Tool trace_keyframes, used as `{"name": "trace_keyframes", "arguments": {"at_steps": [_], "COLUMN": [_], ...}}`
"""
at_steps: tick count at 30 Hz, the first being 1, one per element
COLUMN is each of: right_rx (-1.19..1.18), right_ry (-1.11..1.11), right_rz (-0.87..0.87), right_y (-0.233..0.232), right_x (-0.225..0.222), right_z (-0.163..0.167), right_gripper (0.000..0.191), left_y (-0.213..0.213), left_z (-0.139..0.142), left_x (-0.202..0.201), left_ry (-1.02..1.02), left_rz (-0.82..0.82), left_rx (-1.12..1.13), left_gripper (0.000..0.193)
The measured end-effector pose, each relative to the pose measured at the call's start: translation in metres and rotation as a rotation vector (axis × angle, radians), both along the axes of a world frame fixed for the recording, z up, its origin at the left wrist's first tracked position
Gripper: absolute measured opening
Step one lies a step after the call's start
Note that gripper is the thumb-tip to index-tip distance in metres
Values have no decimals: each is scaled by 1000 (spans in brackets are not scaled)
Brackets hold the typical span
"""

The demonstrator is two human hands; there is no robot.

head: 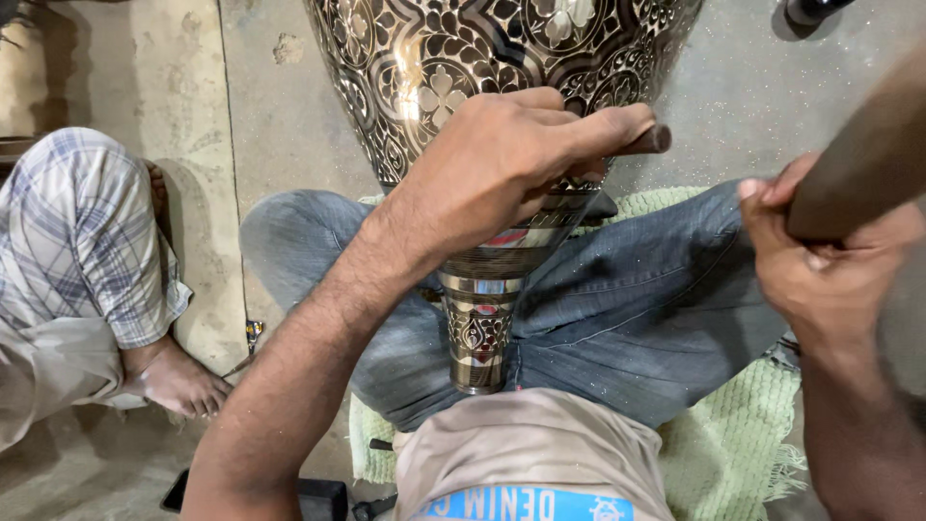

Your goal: The person sits cross-legged on the floor and uses a chisel and wooden mallet to engrave intricate floral patterns onto a large metal vase. They repeatedly strike the chisel to create detailed designs on the vase's surface.

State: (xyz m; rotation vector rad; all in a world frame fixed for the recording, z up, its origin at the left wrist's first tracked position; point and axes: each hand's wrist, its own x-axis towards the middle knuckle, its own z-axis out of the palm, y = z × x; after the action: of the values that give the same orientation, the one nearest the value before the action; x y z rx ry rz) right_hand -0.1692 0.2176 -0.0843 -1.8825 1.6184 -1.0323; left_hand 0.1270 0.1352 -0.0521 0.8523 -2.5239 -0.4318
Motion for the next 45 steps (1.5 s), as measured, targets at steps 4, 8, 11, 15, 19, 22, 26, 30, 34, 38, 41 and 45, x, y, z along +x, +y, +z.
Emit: {"name": "trace_keyframes", "arguments": {"at_steps": [4, 8, 11, 15, 19, 22, 26, 30, 34, 38, 41, 45], "right_rx": [51, 22, 5, 19, 69, 208, 411, 392, 365, 296, 295, 134], "right_ry": [297, 405, 71, 139, 90, 83, -70, -235, -148, -434, -162, -482], "right_rz": [-41, -7, -1, -27, -85, -69, 18, -31, -35, -238, -63, -103], "right_y": [3, -2, -1, 9, 14, 14, 19, 30, 36, 39, 43, 45], "right_x": [-5, -18, -21, -16, -10, -6, 5, 16, 22, 30, 31, 28], "right_z": [2, -11, -17, -13, -8, -12, -35, -57, -63, -59, -56, -57], "right_gripper": [8, 16, 13, 8, 12, 19, 38, 28, 39, 25, 20, 16], "left_y": [2, 9, 9, 5, -1, -12, -12, -15, -16, -16, -15, -15], "left_z": [-5, -6, -7, -6, 2, 12, 23, 23, 16, 10, 9, 13], "left_x": [1, 2, 3, 0, -4, -5, -6, -11, -14, -9, -10, -11], "left_ry": [104, 39, 63, 67, 60, 93, -115, -122, -79, -27, -66, -76], "left_rz": [5, 73, 71, 40, 13, -131, -109, -206, -190, -202, -181, -184], "left_rx": [-5, 50, 28, 13, 71, 146, 419, 202, 192, 101, 131, 128], "left_gripper": [41, 58, 61, 55, 48, 40, 27, 33, 36, 45, 42, 43]}}
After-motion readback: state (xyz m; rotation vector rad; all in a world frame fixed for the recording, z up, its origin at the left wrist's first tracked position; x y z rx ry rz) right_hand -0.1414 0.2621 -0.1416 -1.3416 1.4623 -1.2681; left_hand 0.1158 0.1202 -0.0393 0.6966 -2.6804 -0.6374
